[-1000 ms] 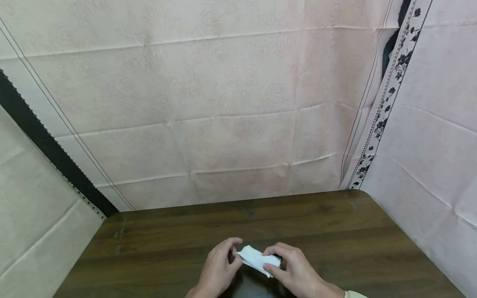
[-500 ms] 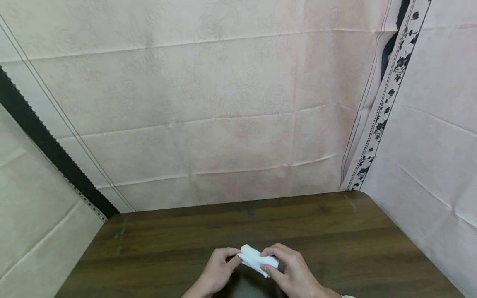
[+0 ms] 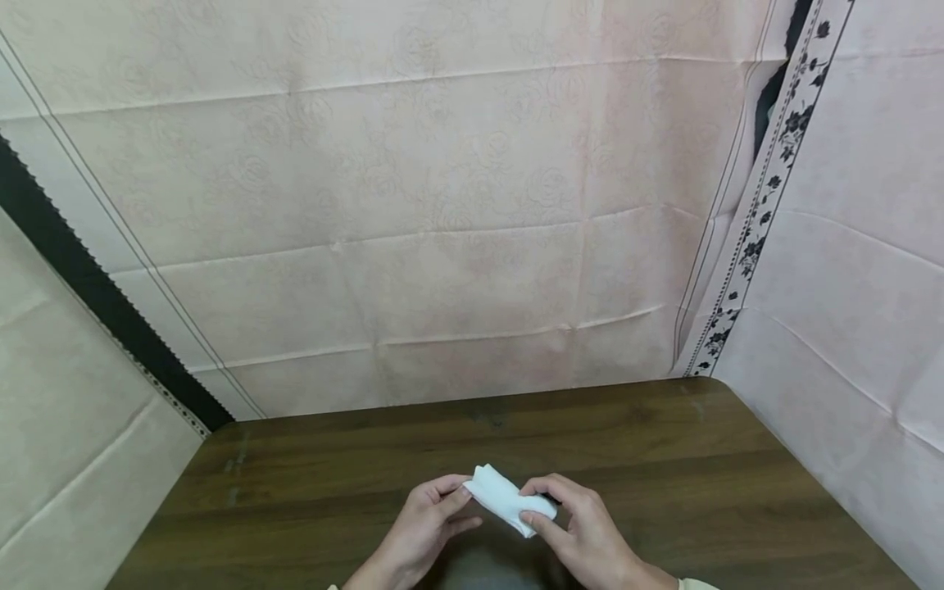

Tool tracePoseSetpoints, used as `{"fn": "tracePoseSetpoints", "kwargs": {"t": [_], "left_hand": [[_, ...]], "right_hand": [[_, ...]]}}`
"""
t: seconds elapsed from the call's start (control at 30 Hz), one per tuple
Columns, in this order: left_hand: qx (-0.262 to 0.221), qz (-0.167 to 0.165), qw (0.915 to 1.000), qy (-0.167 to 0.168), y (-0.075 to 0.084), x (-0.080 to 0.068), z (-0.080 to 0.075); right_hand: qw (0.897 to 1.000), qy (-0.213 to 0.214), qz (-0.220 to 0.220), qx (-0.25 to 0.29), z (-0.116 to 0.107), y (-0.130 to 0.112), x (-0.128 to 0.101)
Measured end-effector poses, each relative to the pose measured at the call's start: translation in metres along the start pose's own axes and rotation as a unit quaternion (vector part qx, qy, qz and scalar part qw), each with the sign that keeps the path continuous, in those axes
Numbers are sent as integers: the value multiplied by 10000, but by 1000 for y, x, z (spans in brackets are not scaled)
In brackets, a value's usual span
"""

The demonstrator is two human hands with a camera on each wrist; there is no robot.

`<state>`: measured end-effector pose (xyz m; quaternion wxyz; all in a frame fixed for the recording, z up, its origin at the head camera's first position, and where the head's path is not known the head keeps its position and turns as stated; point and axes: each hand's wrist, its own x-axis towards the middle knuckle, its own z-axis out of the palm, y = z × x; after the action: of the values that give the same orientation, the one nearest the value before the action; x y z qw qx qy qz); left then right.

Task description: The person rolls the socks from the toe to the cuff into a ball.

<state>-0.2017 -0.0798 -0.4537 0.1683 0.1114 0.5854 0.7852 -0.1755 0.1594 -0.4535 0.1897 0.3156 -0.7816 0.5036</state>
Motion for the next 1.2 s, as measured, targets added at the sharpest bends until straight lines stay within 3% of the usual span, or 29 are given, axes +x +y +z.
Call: {"fn": "tracePoseSetpoints", "kwargs": {"t": [0.3,0.53,0.8,0.93,1.07,1.2], "left_hand": [[-750,-232,9948,-648,4,0,-5],[-910,-308,9900,-1029,6,2,-8],[-1131,-263,9860,-1199,-2,1,-8],[-1434,-458,9807,-1249,-4,1,-5],[-1516,-626,9737,-1580,-4,1,-2],[-1188,-640,9726,-1895,-3,1,-1]], "right_hand": [[9963,-423,557,508,-6,-2,5],[9815,-1088,875,1310,-9,-2,9],[9749,-1465,788,1482,-9,0,6],[9745,-1519,735,1477,-9,1,4],[9766,-1502,651,1396,-11,3,3],[9775,-1480,632,1363,-12,5,3]]}}
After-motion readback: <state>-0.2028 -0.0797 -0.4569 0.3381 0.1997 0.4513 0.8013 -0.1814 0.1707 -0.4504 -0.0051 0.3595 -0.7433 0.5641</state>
